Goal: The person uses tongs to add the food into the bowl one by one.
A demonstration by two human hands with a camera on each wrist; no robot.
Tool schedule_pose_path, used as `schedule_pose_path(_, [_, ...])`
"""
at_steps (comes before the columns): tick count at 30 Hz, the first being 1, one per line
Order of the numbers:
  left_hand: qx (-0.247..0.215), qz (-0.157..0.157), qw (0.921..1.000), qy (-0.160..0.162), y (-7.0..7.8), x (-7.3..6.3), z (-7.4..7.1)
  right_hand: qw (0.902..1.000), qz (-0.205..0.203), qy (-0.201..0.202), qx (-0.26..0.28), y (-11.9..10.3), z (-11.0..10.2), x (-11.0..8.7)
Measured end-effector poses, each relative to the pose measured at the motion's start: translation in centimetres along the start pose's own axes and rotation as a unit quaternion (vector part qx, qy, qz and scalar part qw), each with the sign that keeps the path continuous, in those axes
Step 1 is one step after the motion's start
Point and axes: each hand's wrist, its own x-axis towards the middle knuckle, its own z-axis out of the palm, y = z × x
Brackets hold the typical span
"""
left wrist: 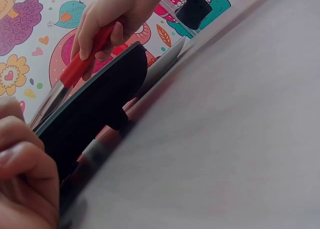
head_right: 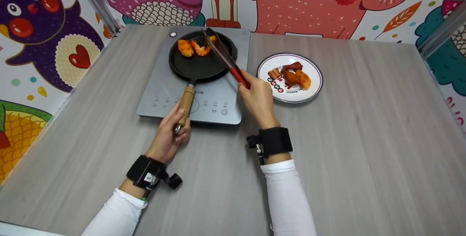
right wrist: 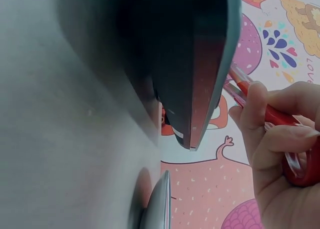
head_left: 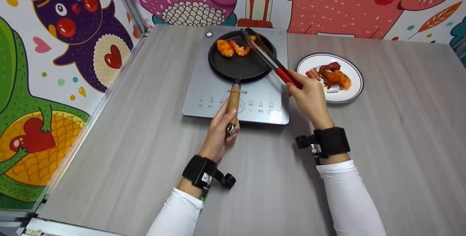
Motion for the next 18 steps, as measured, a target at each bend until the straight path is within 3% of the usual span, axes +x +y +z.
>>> schedule_pose_path(8, [-0.004, -0.002, 1.0, -0.003, -0.09, 0.05, 0.22, 0.9998, -0.004, 0.001, -0.019, -0.33, 0.22, 0.62])
schedule_pose_path(18, [-0.006, -0.005, 1.0, 0.004, 0.11, -0.07, 0.07, 0.9999, -0.014, -0.001, -0.004, -0.95, 0.92, 0.52])
